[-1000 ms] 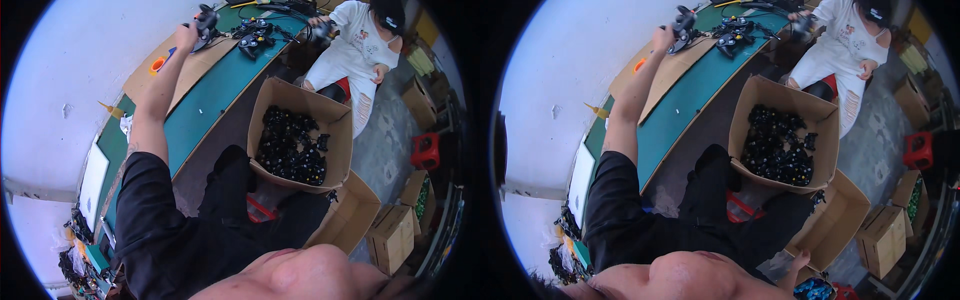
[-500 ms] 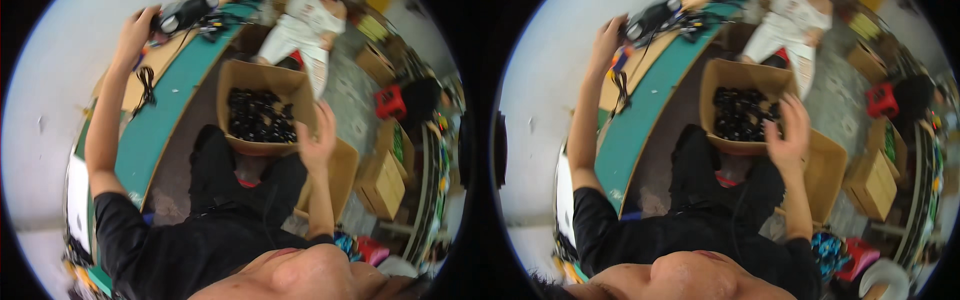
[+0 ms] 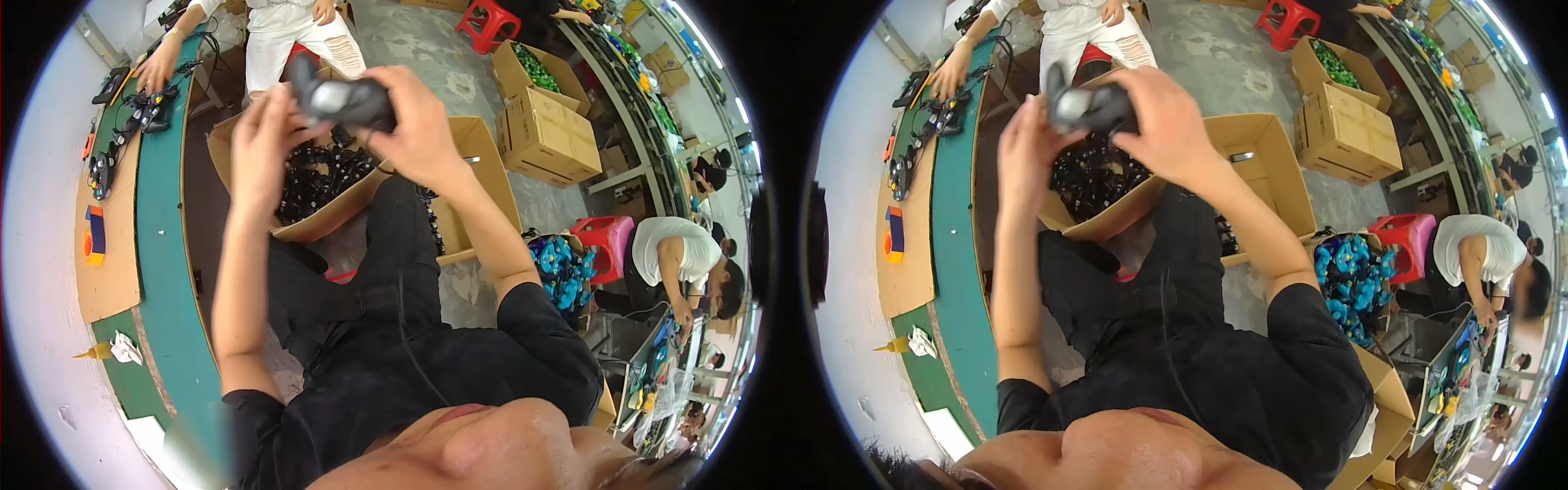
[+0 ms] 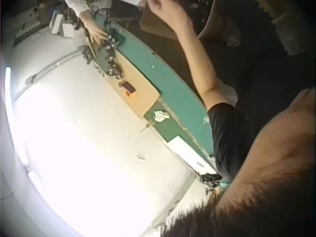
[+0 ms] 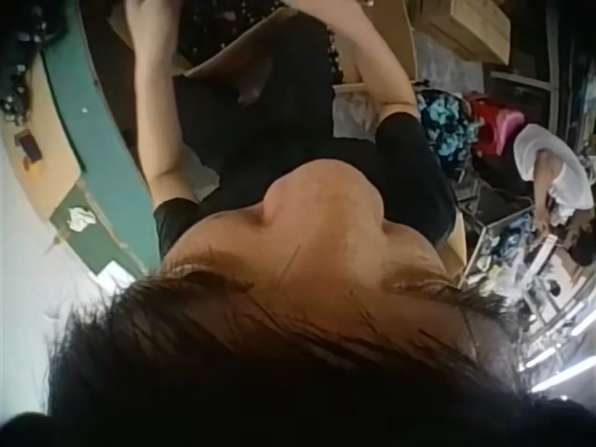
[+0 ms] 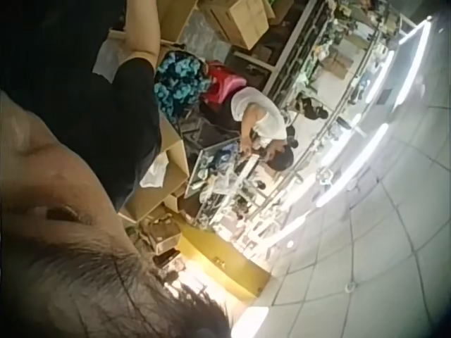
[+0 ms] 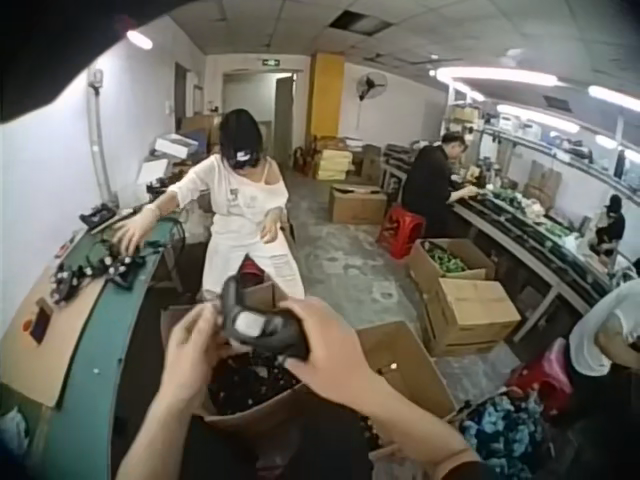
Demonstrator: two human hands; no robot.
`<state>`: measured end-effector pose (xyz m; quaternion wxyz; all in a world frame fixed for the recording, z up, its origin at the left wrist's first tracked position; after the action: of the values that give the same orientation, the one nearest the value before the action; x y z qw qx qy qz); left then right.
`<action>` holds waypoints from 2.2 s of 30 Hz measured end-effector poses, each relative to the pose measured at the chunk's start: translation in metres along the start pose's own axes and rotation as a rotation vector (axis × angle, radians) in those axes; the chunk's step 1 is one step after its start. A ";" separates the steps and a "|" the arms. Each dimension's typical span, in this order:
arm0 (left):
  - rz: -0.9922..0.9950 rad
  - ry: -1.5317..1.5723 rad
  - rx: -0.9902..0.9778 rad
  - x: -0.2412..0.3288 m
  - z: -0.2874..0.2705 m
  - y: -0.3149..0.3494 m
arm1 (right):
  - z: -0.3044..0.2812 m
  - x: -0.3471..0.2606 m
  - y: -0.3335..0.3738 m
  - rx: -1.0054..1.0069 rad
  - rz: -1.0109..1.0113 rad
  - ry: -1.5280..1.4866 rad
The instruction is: Inspecting and organizing game controllers by picking them from a bulk box and sorting them into a finished goods container.
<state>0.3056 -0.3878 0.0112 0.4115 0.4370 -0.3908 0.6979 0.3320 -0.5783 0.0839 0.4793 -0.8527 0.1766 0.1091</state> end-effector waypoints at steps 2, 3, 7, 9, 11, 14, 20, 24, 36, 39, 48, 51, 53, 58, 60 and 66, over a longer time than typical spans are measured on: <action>0.027 0.082 -0.216 -0.043 0.038 0.015 | -0.004 0.051 0.029 0.125 0.405 -0.215; -0.037 0.034 -0.359 -0.075 0.061 0.027 | -0.009 0.073 0.042 0.220 0.470 -0.424; -0.367 -0.046 -0.756 -0.136 0.115 0.098 | -0.018 0.094 0.061 0.375 0.662 -0.602; -0.417 -0.040 -0.852 -0.143 0.121 0.118 | -0.019 0.103 0.073 0.413 0.733 -0.603; -0.480 -0.139 -0.725 -0.138 0.096 0.110 | -0.025 0.122 0.088 0.461 0.808 -0.624; -0.443 -0.008 -0.496 -0.113 0.047 0.085 | -0.016 0.150 0.115 0.429 0.955 -0.844; -0.358 -0.054 -0.261 -0.088 0.005 0.059 | 0.046 0.125 0.130 0.099 1.083 -1.246; -0.395 -0.226 -0.448 -0.094 0.006 0.079 | 0.045 0.128 0.126 0.290 1.087 -1.349; 0.400 -0.497 0.045 -0.044 0.025 0.070 | 0.059 0.083 0.116 0.337 0.738 -0.616; 0.413 -0.543 0.134 -0.051 0.033 0.077 | 0.064 0.067 0.113 0.352 0.704 -0.763; 0.014 0.004 -0.104 -0.101 0.014 0.075 | 0.033 0.040 0.084 0.182 0.334 -0.080; -0.064 0.374 -0.167 -0.088 0.031 0.072 | 0.033 -0.001 0.084 0.062 -0.268 0.461; -0.144 0.416 -0.146 -0.092 0.038 0.072 | 0.032 -0.008 0.094 0.070 -0.397 0.549; -0.160 0.426 -0.129 -0.099 0.046 0.063 | 0.025 -0.013 0.102 0.063 -0.588 0.640; -0.136 0.461 -0.131 -0.102 0.048 0.063 | 0.022 -0.010 0.108 0.090 -0.612 0.661; -0.194 0.439 -0.111 -0.124 0.050 0.059 | 0.023 0.010 0.117 0.089 -0.587 0.651</action>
<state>0.3003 -0.4831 -0.0997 0.5750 0.2872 -0.2860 0.7107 0.2928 -0.6168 -0.0227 0.4456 -0.8353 0.0731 -0.3136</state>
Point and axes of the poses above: each hand's wrist, its own y-axis away from the middle knuckle, its own z-axis out of the palm, x = y × z, the point moved 10 cm from there along -y, towards the middle knuckle, and after that the axes turned 1 degree about -z, right-handed, at the moved point
